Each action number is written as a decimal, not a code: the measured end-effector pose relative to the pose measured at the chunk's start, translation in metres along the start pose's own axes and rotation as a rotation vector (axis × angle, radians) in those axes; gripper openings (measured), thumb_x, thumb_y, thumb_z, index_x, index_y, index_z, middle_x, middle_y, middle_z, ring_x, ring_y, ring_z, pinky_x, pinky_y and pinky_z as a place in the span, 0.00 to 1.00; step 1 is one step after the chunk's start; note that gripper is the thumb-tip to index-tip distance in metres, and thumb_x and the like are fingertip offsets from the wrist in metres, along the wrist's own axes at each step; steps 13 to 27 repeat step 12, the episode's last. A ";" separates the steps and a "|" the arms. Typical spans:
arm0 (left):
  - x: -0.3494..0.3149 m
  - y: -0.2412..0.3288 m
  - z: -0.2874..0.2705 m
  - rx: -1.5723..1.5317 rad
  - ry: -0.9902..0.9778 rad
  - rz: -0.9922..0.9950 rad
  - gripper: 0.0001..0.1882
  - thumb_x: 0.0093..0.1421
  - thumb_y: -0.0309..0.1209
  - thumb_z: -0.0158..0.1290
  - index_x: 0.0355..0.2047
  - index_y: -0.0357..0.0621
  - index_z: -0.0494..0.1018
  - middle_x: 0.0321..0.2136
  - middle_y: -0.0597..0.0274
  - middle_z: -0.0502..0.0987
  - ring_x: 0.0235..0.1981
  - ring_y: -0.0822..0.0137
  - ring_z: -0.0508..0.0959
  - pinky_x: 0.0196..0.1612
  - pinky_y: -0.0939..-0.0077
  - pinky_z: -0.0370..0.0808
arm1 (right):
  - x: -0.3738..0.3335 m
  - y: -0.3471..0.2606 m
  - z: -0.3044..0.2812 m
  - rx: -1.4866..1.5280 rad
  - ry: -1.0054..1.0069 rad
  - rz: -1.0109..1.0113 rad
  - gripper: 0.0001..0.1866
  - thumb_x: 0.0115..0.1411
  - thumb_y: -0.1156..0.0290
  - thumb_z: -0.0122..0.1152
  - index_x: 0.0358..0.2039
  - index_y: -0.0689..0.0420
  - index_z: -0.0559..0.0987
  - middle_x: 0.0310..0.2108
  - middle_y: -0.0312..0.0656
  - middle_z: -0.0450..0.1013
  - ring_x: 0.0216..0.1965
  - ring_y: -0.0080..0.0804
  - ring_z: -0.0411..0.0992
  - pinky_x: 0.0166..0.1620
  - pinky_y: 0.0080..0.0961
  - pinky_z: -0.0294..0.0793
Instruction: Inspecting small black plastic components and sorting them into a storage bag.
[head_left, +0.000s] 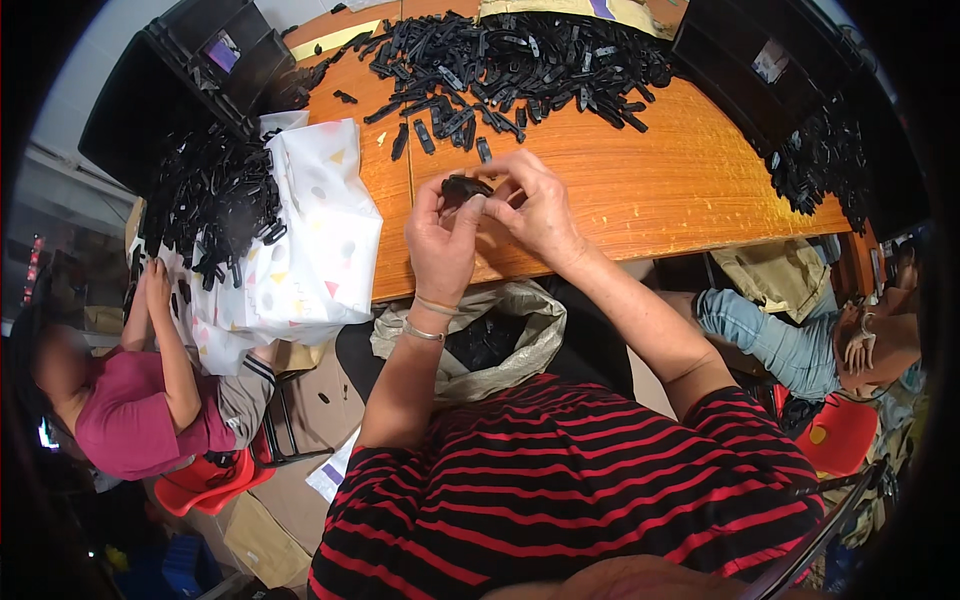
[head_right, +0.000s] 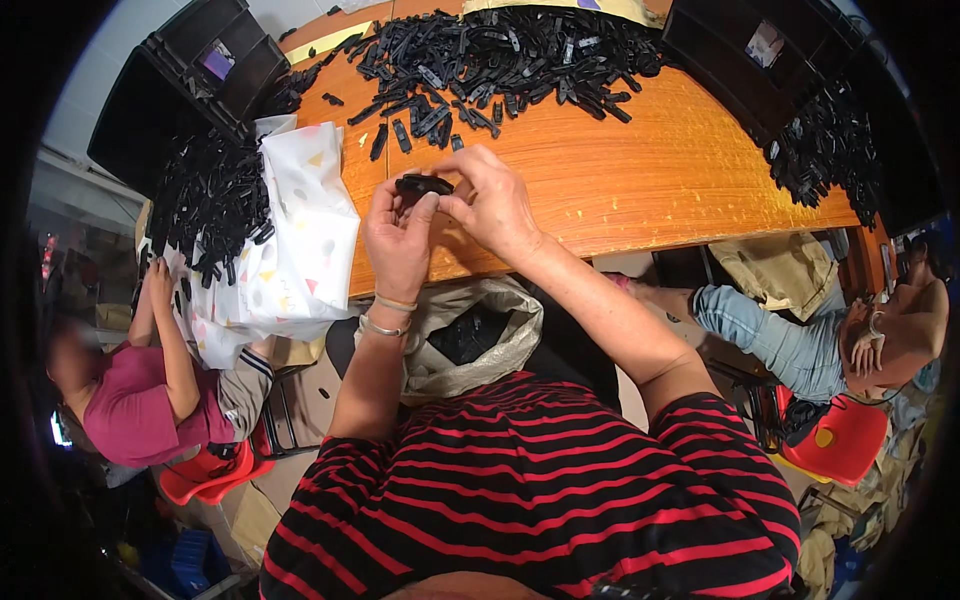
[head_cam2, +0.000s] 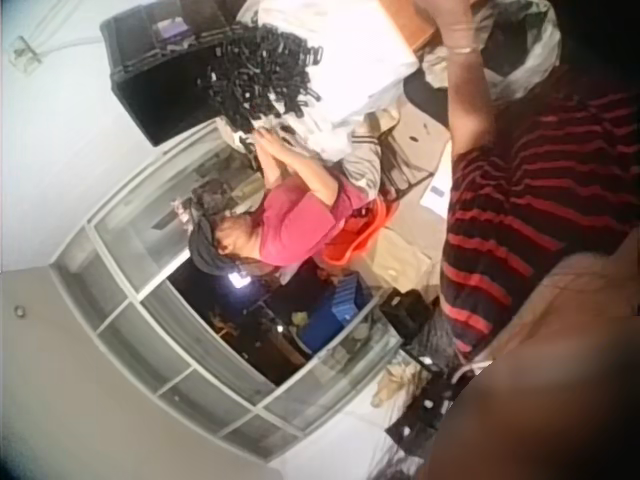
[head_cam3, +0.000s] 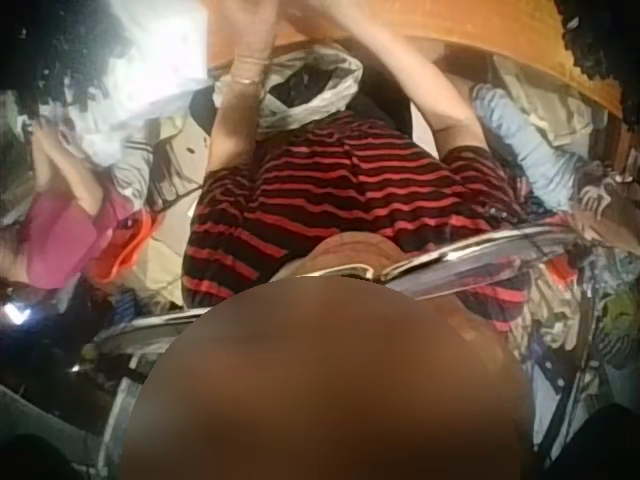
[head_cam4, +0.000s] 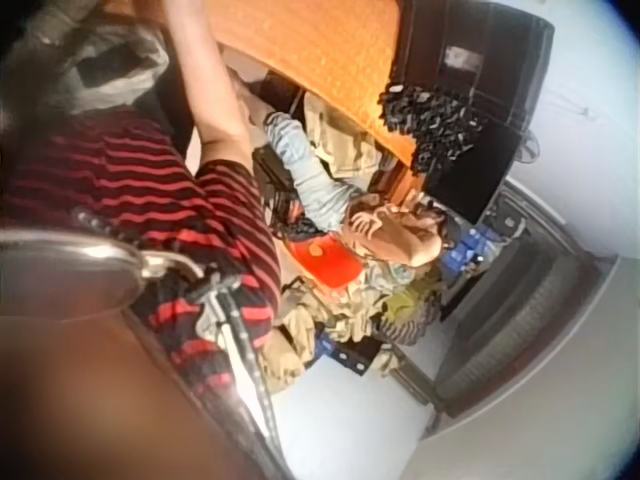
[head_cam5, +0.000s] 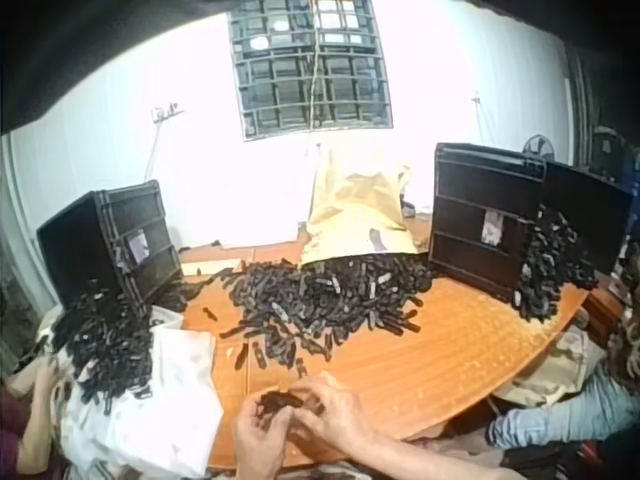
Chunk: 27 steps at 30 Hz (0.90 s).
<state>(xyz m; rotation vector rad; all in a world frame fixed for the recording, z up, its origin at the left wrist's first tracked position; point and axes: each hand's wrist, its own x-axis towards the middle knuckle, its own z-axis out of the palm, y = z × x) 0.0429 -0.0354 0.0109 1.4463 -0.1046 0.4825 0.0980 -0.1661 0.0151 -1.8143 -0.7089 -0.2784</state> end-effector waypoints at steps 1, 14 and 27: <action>-0.001 0.003 0.000 0.065 0.013 -0.031 0.15 0.58 0.22 0.55 0.45 0.32 0.68 0.38 0.59 0.76 0.38 0.72 0.76 0.44 0.80 0.74 | 0.001 0.000 0.000 0.019 0.002 0.042 0.16 0.47 0.80 0.67 0.39 0.61 0.77 0.30 0.38 0.74 0.26 0.20 0.72 0.29 0.19 0.73; 0.001 0.002 -0.012 0.011 -0.122 -0.123 0.14 0.61 0.27 0.53 0.46 0.37 0.67 0.39 0.60 0.76 0.36 0.73 0.76 0.42 0.81 0.74 | -0.003 0.011 0.005 0.207 -0.165 0.198 0.17 0.50 0.75 0.67 0.39 0.63 0.72 0.28 0.41 0.76 0.21 0.23 0.74 0.24 0.21 0.73; 0.001 0.002 -0.012 0.011 -0.122 -0.123 0.14 0.61 0.27 0.53 0.46 0.37 0.67 0.39 0.60 0.76 0.36 0.73 0.76 0.42 0.81 0.74 | -0.003 0.011 0.005 0.207 -0.165 0.198 0.17 0.50 0.75 0.67 0.39 0.63 0.72 0.28 0.41 0.76 0.21 0.23 0.74 0.24 0.21 0.73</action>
